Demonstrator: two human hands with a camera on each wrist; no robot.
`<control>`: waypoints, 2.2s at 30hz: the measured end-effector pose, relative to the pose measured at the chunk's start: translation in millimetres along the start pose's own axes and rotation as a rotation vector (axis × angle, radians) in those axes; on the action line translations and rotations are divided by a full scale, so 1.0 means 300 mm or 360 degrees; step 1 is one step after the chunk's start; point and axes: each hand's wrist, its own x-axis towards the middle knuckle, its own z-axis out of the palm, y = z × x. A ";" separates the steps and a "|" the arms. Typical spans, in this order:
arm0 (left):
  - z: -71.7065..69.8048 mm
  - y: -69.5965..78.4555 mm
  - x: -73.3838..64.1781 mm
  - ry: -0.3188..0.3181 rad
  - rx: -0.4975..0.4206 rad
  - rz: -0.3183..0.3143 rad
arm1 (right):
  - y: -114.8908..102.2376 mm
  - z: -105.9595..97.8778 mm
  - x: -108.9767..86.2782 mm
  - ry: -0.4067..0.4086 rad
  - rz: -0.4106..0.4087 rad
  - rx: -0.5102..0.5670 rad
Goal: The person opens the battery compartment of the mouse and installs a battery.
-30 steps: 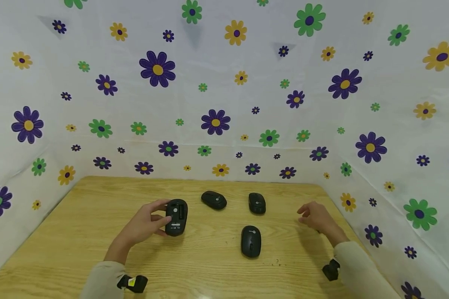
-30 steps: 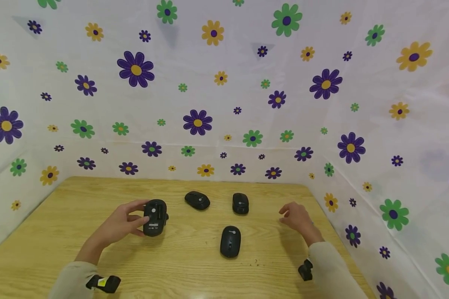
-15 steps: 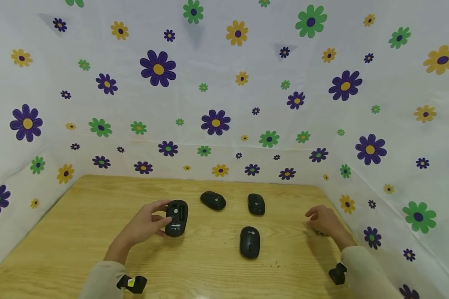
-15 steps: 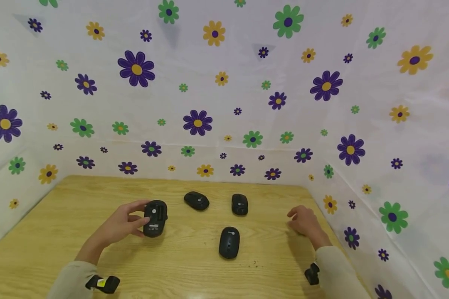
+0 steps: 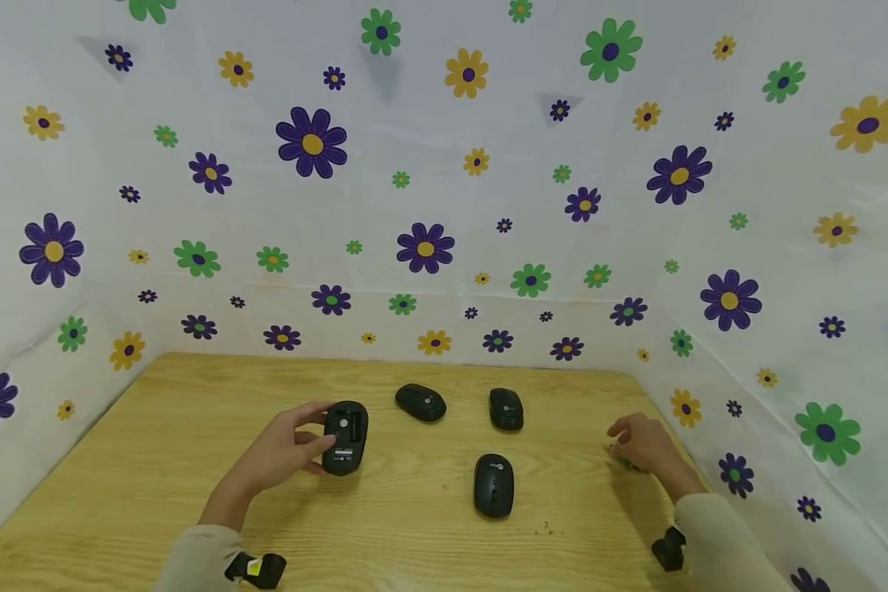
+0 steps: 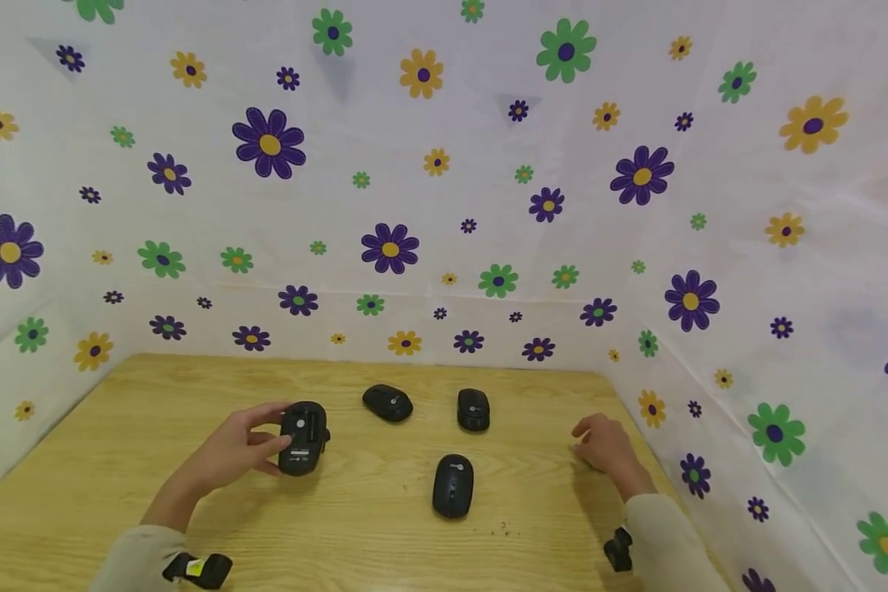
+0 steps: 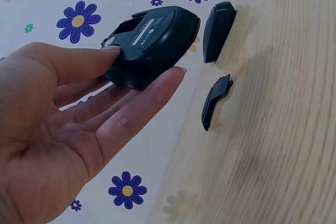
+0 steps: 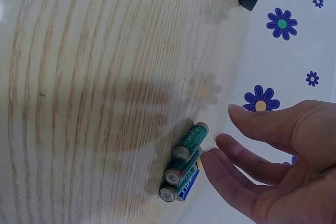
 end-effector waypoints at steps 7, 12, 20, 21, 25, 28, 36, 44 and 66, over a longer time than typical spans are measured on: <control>0.001 -0.005 0.002 0.0000 0.0026 0.0025 | -0.011 0.007 -0.007 0.0007 0.0021 -0.0040; -0.002 -0.003 0.001 0.0015 0.0038 0.0012 | -0.010 0.008 0.001 0.0003 0.0010 -0.0073; 0.004 0.006 -0.006 -0.0033 -0.0018 0.0038 | -0.016 0.003 0.007 -0.0024 0.0007 -0.0056; 0.004 0.005 -0.005 -0.0035 -0.0020 0.0034 | -0.016 0.004 0.006 -0.0026 0.0009 -0.0052; 0.002 0.003 -0.004 -0.0035 -0.0010 0.0033 | -0.011 0.010 0.003 -0.0034 0.0018 -0.0041; 0.002 0.004 -0.003 -0.0036 -0.0007 0.0029 | -0.010 0.017 0.002 -0.0047 0.0030 -0.0021; 0.005 0.000 -0.009 -0.0040 -0.0009 0.0006 | -0.018 0.038 0.000 -0.0112 0.0001 0.0036; 0.001 0.006 -0.003 -0.0048 -0.0011 0.0030 | -0.013 0.054 0.004 -0.0053 -0.0098 -0.0007; 0.012 0.021 -0.004 -0.0051 -0.0013 0.0005 | -0.028 0.056 0.001 -0.0014 -0.0162 -0.0005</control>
